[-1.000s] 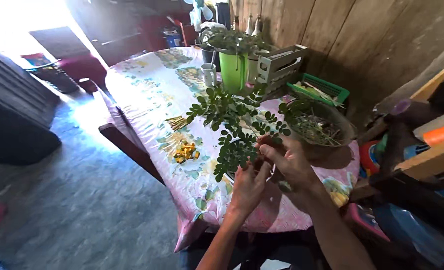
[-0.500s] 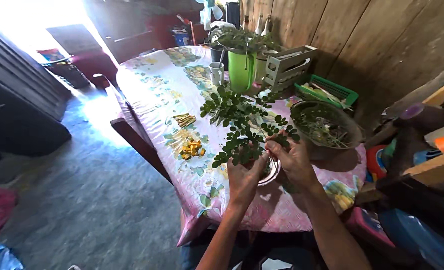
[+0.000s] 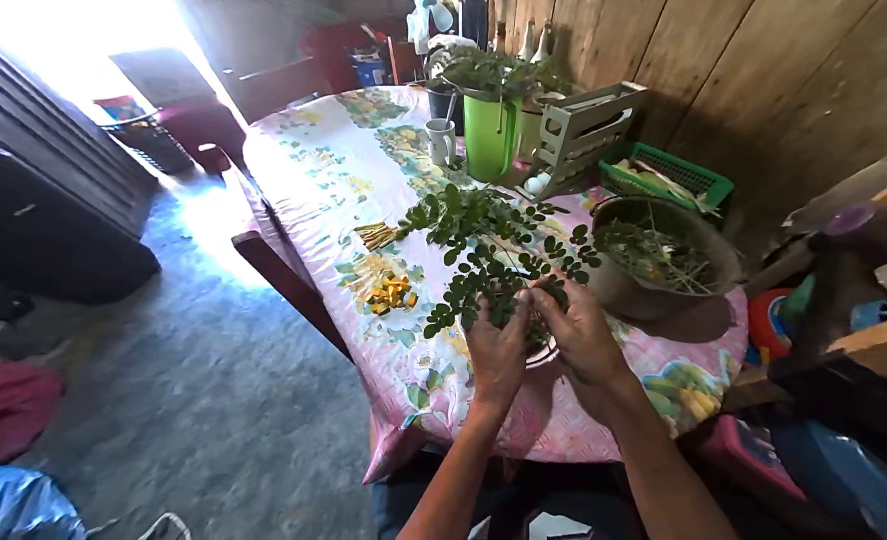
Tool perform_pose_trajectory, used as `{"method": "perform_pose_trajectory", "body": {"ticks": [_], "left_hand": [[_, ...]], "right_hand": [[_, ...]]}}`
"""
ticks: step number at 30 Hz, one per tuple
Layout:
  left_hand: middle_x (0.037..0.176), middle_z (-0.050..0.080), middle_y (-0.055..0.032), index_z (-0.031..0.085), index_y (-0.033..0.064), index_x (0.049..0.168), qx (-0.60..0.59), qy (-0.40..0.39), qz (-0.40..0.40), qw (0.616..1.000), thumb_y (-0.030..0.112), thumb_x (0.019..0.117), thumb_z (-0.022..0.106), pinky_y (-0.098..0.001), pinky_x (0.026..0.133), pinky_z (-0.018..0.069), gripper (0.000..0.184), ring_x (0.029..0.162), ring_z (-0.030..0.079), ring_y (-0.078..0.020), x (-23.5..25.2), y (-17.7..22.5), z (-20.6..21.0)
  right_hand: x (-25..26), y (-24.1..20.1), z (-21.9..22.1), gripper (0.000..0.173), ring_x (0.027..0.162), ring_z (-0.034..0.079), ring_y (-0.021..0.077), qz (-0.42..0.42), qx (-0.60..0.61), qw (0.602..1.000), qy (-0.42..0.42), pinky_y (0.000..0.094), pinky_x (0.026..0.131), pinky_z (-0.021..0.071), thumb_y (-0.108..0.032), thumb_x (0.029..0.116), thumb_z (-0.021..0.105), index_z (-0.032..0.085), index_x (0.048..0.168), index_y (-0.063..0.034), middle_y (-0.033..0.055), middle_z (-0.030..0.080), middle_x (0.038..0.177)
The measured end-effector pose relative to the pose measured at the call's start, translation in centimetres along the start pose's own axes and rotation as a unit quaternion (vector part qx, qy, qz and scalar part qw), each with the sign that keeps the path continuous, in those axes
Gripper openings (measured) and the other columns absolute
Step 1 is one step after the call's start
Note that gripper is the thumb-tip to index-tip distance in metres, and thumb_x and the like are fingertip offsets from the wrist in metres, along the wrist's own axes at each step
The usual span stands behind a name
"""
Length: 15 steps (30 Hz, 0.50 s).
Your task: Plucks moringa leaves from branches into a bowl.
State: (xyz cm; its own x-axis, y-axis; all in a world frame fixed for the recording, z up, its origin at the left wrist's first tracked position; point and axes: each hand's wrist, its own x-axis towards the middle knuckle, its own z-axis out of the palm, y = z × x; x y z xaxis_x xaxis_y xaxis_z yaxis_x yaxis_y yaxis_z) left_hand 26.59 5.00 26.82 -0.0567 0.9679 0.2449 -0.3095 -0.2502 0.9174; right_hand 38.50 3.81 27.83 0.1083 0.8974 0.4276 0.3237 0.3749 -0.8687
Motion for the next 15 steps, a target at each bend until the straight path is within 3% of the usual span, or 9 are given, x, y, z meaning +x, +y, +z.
{"method": "perform_pose_trajectory", "body": {"ticks": [3, 6, 8, 10, 12, 15], "left_hand": [[0.086, 0.070, -0.0093, 0.063, -0.0030, 0.112, -0.118, -0.022, 0.002, 0.993, 0.004, 0.0967, 0.066, -0.0304, 0.072, 0.0614, 0.017, 0.073, 0.069, -0.0146, 0.4, -0.3, -0.2], [0.080, 0.064, -0.0096, 0.060, -0.0005, 0.107, -0.217, -0.009, -0.093, 0.972, 0.006, 0.1016, 0.059, -0.0312, 0.067, 0.0605, 0.009, 0.067, 0.065, -0.0154, 1.1, -0.1, -0.7], [0.077, 0.065, -0.0106, 0.060, -0.0021, 0.104, -0.225, 0.003, -0.101, 0.969, 0.006, 0.1029, 0.057, -0.0315, 0.065, 0.0613, 0.009, 0.065, 0.066, -0.0166, 1.6, -0.2, -1.5], [0.079, 0.067, -0.0114, 0.061, -0.0026, 0.107, -0.193, 0.002, -0.062, 0.979, 0.003, 0.1010, 0.059, -0.0318, 0.065, 0.0621, 0.008, 0.065, 0.068, -0.0172, 1.7, 0.0, -2.2], [0.080, 0.067, -0.0110, 0.062, -0.0021, 0.108, -0.136, 0.005, -0.008, 0.991, 0.002, 0.0979, 0.064, -0.0318, 0.063, 0.0611, 0.011, 0.064, 0.067, -0.0173, 1.7, 0.0, -2.6], [0.079, 0.069, -0.0097, 0.062, -0.0023, 0.106, -0.057, 0.004, 0.050, 0.997, 0.003, 0.0964, 0.066, -0.0318, 0.063, 0.0616, 0.012, 0.062, 0.067, -0.0174, 2.1, 0.0, -3.3]], "right_hand": [[0.1, -0.1, 0.2, 0.017, 0.067, 0.058, 0.0070, 0.024, 0.132, 0.990, -0.037, 0.0226, 0.062, 0.0522, -0.015, 0.1055, 0.052, 0.065, 0.108, -0.0056, 0.0024, 0.064, 0.082], [0.4, -1.1, -0.1, 0.020, 0.065, 0.054, 0.0070, 0.051, 0.259, 0.963, -0.056, 0.0228, 0.061, 0.0504, -0.021, 0.1060, 0.050, 0.065, 0.106, -0.0076, 0.0019, 0.059, 0.081], [1.5, -1.6, -0.9, 0.019, 0.064, 0.055, 0.0059, 0.055, 0.229, 0.971, -0.045, 0.0211, 0.058, 0.0515, -0.023, 0.1057, 0.050, 0.065, 0.106, -0.0111, 0.0000, 0.061, 0.085], [3.7, -0.7, -1.6, 0.019, 0.059, 0.051, 0.0045, 0.079, 0.147, 0.984, -0.059, 0.0192, 0.052, 0.0470, -0.028, 0.1068, 0.051, 0.063, 0.108, -0.0134, -0.0019, 0.058, 0.080], [7.0, 1.2, -1.7, 0.022, 0.051, 0.047, 0.0068, 0.125, 0.047, 0.988, -0.074, 0.0220, 0.047, 0.0417, -0.028, 0.1066, 0.053, 0.062, 0.101, -0.0085, 0.0001, 0.053, 0.068], [14.1, 4.7, -0.2, 0.026, 0.054, 0.046, 0.0110, 0.205, -0.074, 0.972, -0.087, 0.0297, 0.052, 0.0432, -0.022, 0.1060, 0.054, 0.061, 0.098, 0.0021, 0.0040, 0.051, 0.070]]}}
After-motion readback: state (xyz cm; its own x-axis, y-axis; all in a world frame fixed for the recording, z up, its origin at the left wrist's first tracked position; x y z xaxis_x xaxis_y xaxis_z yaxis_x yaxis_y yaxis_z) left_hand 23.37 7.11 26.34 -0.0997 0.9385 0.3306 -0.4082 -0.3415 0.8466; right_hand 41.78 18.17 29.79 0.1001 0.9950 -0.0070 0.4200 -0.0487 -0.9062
